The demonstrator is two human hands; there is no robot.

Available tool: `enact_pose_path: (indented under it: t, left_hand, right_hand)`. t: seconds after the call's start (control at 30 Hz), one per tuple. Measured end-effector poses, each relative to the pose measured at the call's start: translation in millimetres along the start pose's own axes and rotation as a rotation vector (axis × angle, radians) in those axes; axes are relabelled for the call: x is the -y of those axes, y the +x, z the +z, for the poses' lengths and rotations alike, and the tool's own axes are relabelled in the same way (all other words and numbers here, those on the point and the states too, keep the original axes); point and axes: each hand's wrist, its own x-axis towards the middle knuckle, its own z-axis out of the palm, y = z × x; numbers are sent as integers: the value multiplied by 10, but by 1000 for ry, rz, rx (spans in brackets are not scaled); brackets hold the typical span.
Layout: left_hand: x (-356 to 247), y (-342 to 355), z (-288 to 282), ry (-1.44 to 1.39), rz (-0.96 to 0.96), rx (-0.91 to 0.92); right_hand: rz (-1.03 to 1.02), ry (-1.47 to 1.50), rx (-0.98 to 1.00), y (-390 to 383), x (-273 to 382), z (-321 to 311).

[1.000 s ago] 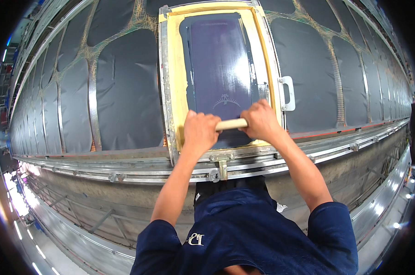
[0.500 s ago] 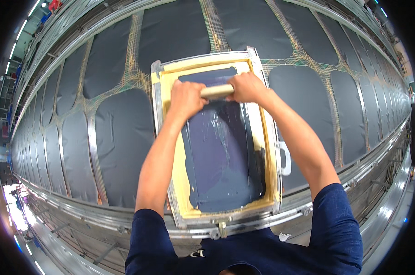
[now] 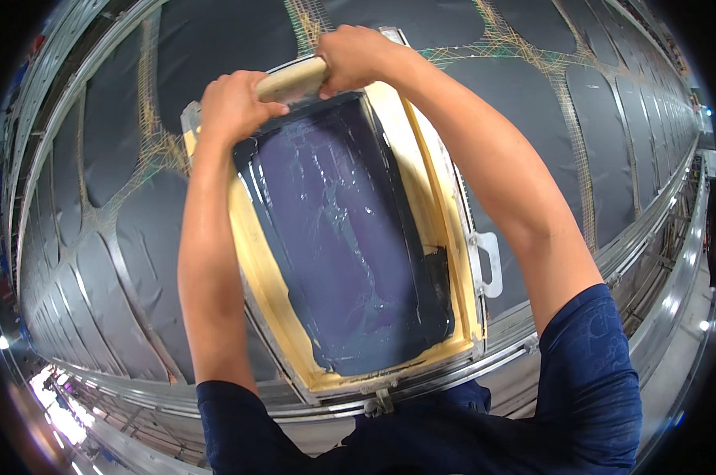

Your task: The person uses a squeegee to press ink through a screen-printing frame onto a dark fabric panel. The person repeatedly pulls the squeegee across the frame, repositions the frame, and continues the printing motion throughout the clip.

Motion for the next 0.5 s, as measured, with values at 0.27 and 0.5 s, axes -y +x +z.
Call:
enact_pose_path:
  t: [0.27, 0.5]
  left_hand:
    - [-334, -1417, 526, -34, 167, -100]
    - [-998, -3382, 985, -78, 162, -94]
  right_hand:
    - [-8, 13, 24, -1341, 551, 455]
    - [-8, -3, 73, -3209, 1462, 993]
